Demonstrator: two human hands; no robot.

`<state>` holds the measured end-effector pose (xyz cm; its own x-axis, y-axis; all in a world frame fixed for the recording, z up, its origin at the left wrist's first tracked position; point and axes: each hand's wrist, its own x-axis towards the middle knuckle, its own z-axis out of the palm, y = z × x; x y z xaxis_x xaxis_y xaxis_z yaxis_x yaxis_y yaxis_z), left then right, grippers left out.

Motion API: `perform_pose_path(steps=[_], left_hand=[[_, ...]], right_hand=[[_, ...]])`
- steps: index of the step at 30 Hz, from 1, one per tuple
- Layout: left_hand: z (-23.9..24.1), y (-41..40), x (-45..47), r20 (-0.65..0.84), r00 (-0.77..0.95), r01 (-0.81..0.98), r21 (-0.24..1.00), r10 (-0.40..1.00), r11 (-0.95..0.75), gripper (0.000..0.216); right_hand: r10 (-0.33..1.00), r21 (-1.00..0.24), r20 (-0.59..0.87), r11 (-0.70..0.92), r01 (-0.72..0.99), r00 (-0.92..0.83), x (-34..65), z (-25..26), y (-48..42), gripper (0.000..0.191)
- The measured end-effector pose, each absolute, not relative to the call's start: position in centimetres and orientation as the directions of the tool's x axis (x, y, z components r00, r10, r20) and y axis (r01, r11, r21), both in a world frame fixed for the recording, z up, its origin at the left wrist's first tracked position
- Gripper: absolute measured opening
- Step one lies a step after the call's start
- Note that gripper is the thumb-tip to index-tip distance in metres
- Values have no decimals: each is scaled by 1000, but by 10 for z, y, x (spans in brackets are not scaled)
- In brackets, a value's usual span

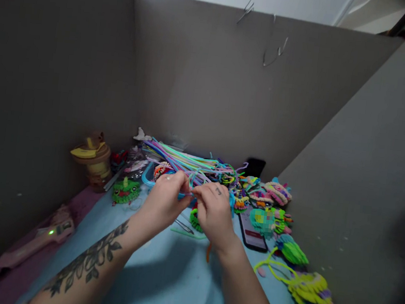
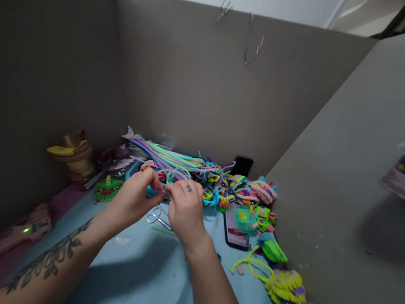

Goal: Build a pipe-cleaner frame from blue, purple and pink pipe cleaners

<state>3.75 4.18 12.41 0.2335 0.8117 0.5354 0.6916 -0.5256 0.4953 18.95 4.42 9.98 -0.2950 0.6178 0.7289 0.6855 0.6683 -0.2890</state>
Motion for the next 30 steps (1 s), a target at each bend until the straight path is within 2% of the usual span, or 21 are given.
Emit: perform_pose_path(steps=[5, 7, 10, 17, 26, 30], left_hand=[[118, 43, 40, 607, 350, 816, 176, 714, -551, 11], [117, 44, 38, 613, 388, 821, 109, 688, -560, 9], [114, 45, 35, 631, 424, 798, 79, 650, -597, 9], [114, 46, 28, 676, 462, 711, 105, 574, -696, 10], [130, 43, 19, 495, 455, 659, 372, 740, -654, 13], [132, 41, 20, 483, 469, 618, 419, 740, -665, 16]], right_hand=[[671, -300, 669, 638, 710, -320, 188, 102, 45, 15], [688, -314, 645, 635, 706, -332, 189, 103, 44, 12], [700, -342, 626, 643, 686, -344, 190, 105, 44, 10], [702, -393, 614, 669, 631, -362, 191, 109, 43, 13], [706, -409, 617, 666, 625, -349, 189, 98, 49, 14], [710, -434, 633, 656, 618, -309, 188, 95, 51, 15]])
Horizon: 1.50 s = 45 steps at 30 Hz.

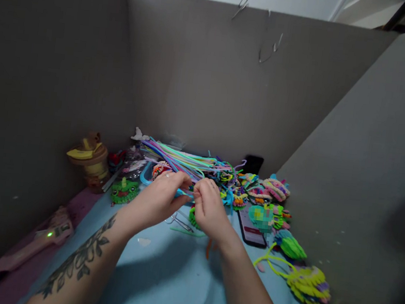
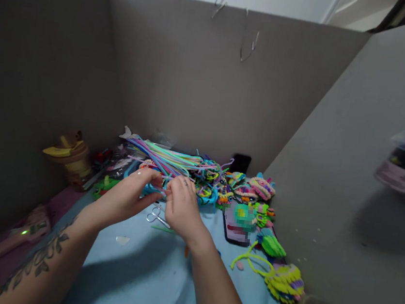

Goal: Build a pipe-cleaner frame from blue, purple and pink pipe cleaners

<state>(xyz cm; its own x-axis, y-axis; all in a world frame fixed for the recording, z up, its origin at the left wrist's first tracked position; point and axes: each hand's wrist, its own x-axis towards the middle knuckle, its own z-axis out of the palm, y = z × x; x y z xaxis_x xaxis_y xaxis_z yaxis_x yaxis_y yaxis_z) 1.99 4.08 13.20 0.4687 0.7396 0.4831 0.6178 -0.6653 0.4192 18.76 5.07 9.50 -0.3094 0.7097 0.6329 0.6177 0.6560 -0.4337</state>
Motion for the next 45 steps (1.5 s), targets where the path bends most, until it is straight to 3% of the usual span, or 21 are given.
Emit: perform_pose_path(steps=[3, 5, 7, 9, 13, 19, 25, 33, 37, 40, 45], left_hand=[[129, 48, 19, 472, 449, 575, 497, 759, -650, 16], [124, 60, 17, 454, 337, 517, 643, 825, -565, 15], [118, 73, 12, 375, 174, 344, 844, 911, -413, 15], [113, 84, 9, 251, 60, 87, 963, 966, -256, 19], [107, 92, 13, 112, -117, -243, 960, 987, -138, 30], [101, 86, 33, -101, -157, -460, 888, 982, 18, 37], [103, 80, 41, -137, -53, -524, 847, 989, 89, 35], [109, 76, 34, -60, 181, -379, 917, 982, 126, 33], [107, 76, 32, -109, 361, -194, 963, 926, 189, 38], [105, 77, 33, -112, 397, -156, 970, 911, 187, 31], [105, 84, 31, -108, 228, -325, 928, 968, 180, 28]], right_hand=[[725, -517, 656, 635, 573, -211, 187, 96, 50, 14], [712, -579, 699, 619, 530, -68, 188, 96, 51, 12], [699, -640, 710, 594, 488, 82, 192, 94, 54, 28], [722, -711, 669, 553, 434, 178, 197, 89, 59, 37], [844, -856, 501, 451, 252, 193, 204, 78, 72, 37], [962, -962, 272, 272, -15, 19, 195, 78, 76, 32], [994, -966, 111, 113, -234, 20, 195, 82, 76, 33], [993, -967, 86, 102, -231, 81, 210, 91, 78, 25], [991, -982, 129, 125, -142, -17, 213, 95, 75, 21], [984, -987, 151, 145, -74, -90, 213, 94, 74, 21], [869, -880, 474, 473, 41, 141, 216, 96, 70, 10]])
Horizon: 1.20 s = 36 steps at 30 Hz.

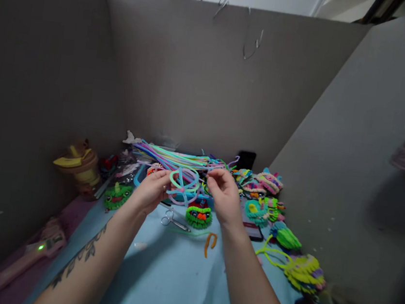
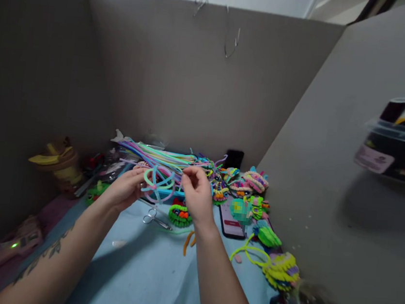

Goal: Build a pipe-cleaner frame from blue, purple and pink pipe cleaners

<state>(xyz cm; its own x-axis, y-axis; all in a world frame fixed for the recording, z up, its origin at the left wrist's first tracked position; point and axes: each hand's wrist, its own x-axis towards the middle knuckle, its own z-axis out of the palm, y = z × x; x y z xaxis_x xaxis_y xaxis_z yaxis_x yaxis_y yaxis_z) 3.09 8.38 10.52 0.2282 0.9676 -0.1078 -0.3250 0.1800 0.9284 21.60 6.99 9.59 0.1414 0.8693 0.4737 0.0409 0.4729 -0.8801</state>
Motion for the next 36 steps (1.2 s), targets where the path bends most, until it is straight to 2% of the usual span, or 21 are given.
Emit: perform_pose_path(steps=[3, 7, 10, 18, 23, 29, 36], left_hand=[[107, 88, 27, -121, 150, -395, 903, 981, 172, 29], [107, 87, 26, -126, 134, -412, 895, 983, 171, 31], [107, 84, 29, -117, 176, -413, 893, 977, 181, 31], [103, 85, 29, -32, 218, -438, 890, 975, 127, 24], [103, 85, 27, -57, 230, -402, 904, 972, 148, 22], [109, 83, 20, 12, 391, -347, 928, 920, 136, 26], [112, 82, 13, 26, 336, -354, 930, 941, 101, 30]], right_hand=[[775, -757, 631, 606, 243, 31, 219, 103, 63, 9], [744, -676, 660, 648, 351, -102, 215, 107, 57, 19], [745, -673, 653, 653, 347, -134, 209, 104, 58, 23], [738, -666, 659, 663, 342, -147, 206, 100, 62, 15], [744, -671, 655, 651, 354, -128, 208, 98, 63, 14], [728, -629, 665, 667, 399, -170, 214, 98, 65, 18], [719, -604, 663, 679, 418, -209, 214, 96, 65, 19]])
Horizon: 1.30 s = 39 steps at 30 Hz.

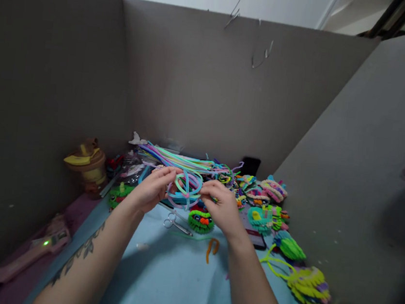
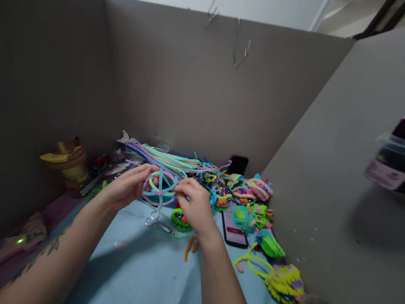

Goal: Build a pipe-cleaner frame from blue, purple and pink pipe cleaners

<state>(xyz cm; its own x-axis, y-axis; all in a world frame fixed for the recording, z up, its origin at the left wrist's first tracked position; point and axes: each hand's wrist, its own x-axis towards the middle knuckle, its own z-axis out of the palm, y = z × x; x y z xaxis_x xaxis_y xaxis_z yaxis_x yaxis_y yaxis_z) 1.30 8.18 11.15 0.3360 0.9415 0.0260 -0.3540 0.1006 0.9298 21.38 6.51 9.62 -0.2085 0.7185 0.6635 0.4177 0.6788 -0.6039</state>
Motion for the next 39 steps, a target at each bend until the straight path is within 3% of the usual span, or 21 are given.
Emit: perform_pose_path(steps=[4, 8, 10, 12, 16, 20, 23, 30, 39], left_hand=[[112, 81, 13, 22, 286, -273, 960, 958, 59, 28], [118, 75, 18, 320, 47, 5, 947, 946, -321, 22], [121, 70, 20, 478, 93, 185, 854, 873, -487, 20], [123, 64, 22, 512, 229, 303, 771, 828, -560, 22], [120, 60, 26, 393, 373, 391, 755, 841, -526, 15], [117, 64, 24, 317, 349, 384, 810, 882, -443, 19], [118, 65, 23, 315, 352, 380, 813, 881, -442, 18], [121, 59, 30, 401, 379, 360, 766, 834, -533, 10], [124, 57, 27, 446, 354, 292, 782, 822, -550, 11]], right_hand=[[717, -598, 670, 675, 433, -192, 215, 96, 66, 20], [705, -561, 673, 683, 468, -224, 215, 97, 65, 26], [682, -516, 674, 710, 479, -284, 213, 98, 63, 28], [653, -483, 681, 741, 467, -332, 210, 99, 59, 29], [658, -518, 690, 739, 430, -300, 203, 100, 54, 22], [766, -682, 629, 624, 380, -129, 207, 101, 55, 15], [820, -754, 558, 564, 338, -125, 210, 104, 56, 13], [782, -631, 570, 612, 477, -251, 199, 107, 50, 17], [744, -575, 611, 653, 493, -273, 198, 106, 48, 22]])
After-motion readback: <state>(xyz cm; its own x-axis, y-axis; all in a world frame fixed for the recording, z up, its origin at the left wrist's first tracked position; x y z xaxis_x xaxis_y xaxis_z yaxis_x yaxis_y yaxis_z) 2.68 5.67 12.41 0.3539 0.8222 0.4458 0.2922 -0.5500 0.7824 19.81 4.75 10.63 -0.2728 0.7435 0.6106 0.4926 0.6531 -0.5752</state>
